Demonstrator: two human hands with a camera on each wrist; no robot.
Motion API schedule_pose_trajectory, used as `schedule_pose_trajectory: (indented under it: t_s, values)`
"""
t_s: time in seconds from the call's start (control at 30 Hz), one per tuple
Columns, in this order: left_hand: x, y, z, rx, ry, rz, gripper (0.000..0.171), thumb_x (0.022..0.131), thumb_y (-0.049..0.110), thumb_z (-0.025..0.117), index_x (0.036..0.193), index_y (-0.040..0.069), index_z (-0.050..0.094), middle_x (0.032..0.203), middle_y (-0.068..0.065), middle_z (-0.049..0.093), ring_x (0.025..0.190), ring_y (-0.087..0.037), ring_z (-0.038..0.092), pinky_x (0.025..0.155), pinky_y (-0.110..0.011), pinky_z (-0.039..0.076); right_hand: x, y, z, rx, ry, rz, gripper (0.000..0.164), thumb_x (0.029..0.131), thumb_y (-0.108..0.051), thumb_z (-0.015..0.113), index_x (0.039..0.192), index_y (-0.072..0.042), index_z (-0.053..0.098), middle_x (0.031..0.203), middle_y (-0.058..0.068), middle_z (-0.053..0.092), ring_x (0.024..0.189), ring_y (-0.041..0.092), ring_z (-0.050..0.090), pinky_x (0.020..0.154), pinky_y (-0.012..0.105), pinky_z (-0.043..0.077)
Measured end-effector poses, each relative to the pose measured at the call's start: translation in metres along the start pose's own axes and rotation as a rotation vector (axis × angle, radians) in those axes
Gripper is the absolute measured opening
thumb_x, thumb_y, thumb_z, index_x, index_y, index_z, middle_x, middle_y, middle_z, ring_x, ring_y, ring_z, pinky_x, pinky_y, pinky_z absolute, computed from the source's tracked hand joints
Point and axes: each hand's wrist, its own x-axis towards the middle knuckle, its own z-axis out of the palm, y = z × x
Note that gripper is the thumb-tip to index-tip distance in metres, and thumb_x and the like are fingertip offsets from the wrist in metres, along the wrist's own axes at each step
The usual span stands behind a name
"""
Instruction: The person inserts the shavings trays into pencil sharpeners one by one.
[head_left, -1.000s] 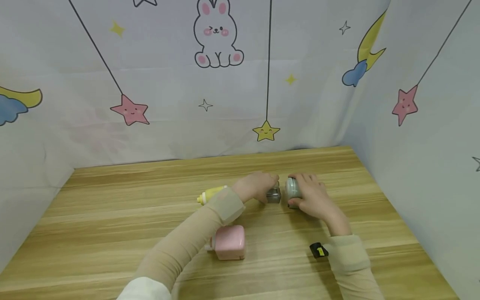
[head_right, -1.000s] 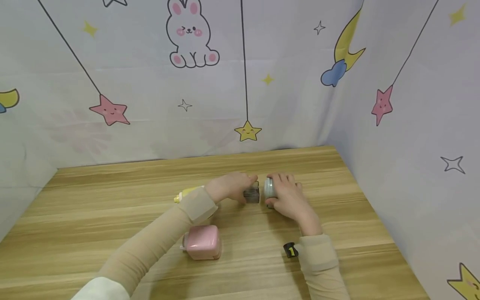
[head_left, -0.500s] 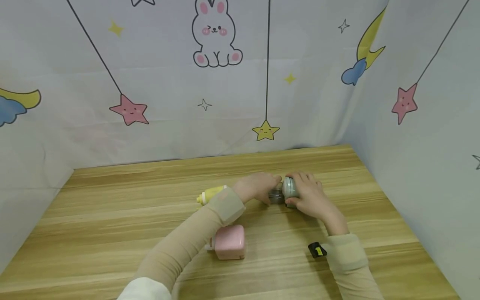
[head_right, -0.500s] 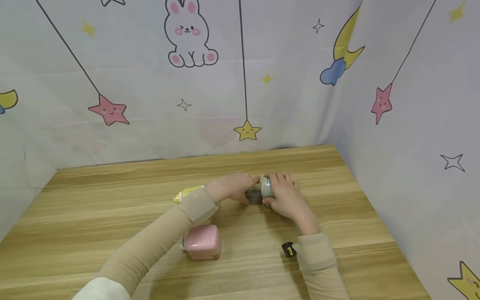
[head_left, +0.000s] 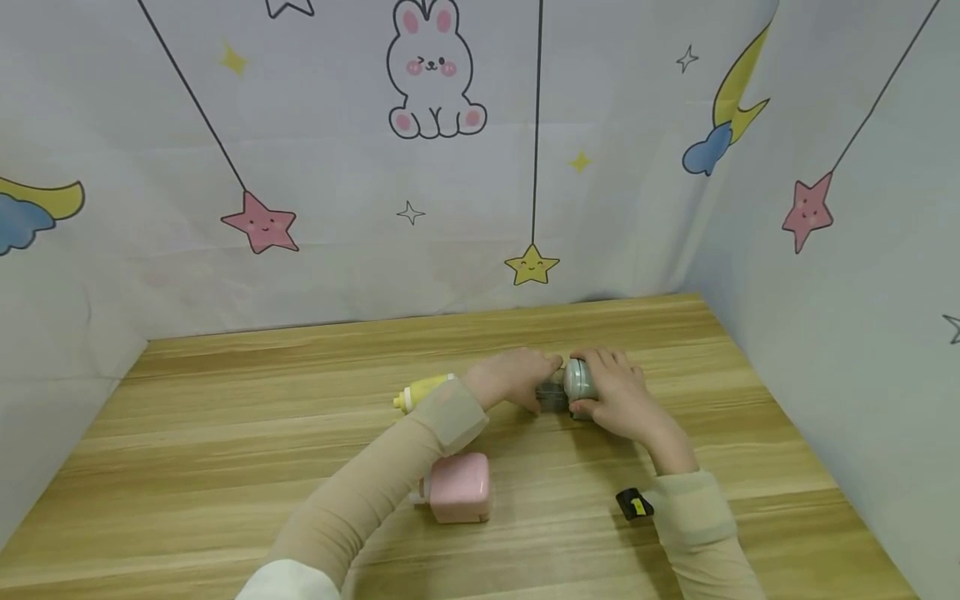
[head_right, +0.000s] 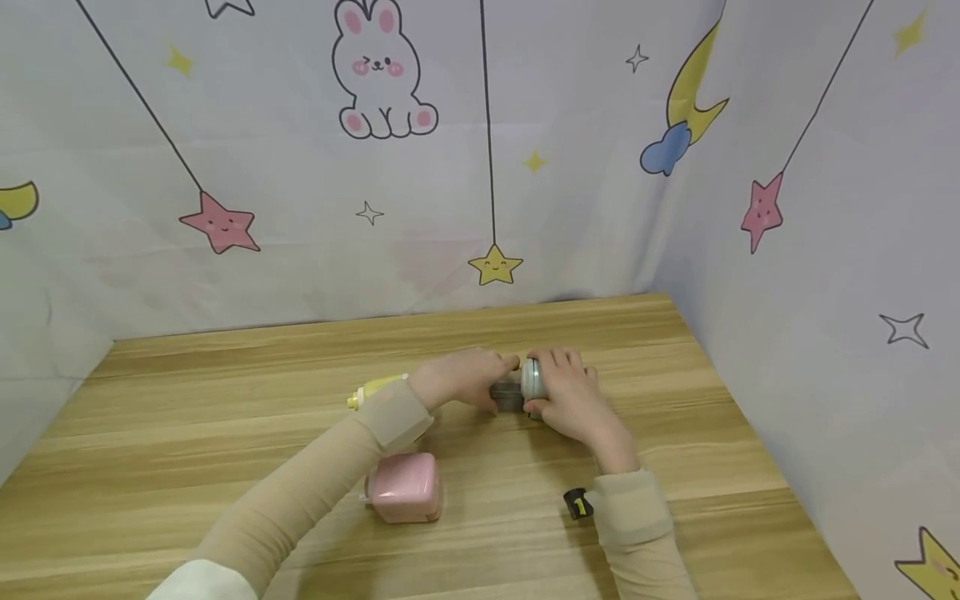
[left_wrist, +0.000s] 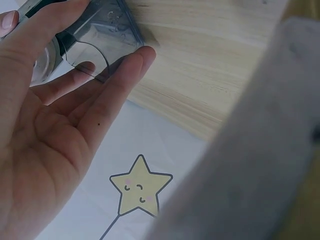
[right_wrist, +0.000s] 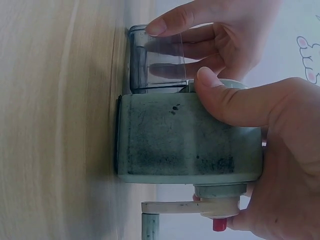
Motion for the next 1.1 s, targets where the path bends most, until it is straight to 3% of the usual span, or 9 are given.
schedule_pose_trajectory:
  t_s: [0.77,1.1]
  values:
    - [-0.0029,-0.0015,0.0017,-0.017,0.024,0.051,0.067,0.07,0.032,0.075,0.123,0.005,0.044,0.112,-0.008,0.06,0.097,-0.018,0.054,0.086,-0.031,0.048,-0.0004,-0.0025,-0.0017,-0.016,0.009,0.0,0.062,0.073,-0.025,0.073,0.124,-0.007,0.042,0.117,0.018,0.051,0.103,0.033,0.039,0.075,0.055,0.037]
    - [0.001,0.0011,0.002,-0.023,0.035,0.03,0.06,0.071,0.033,0.074,0.116,0.003,0.049,0.104,-0.006,0.06,0.09,-0.014,0.053,0.082,-0.028,0.049,0.0005,-0.0018,-0.0018,-0.015,0.015,-0.002,0.063,0.073,-0.026,0.073,0.125,-0.007,0.042,0.117,0.019,0.052,0.102,0.033,0.041,0.075,0.054,0.038]
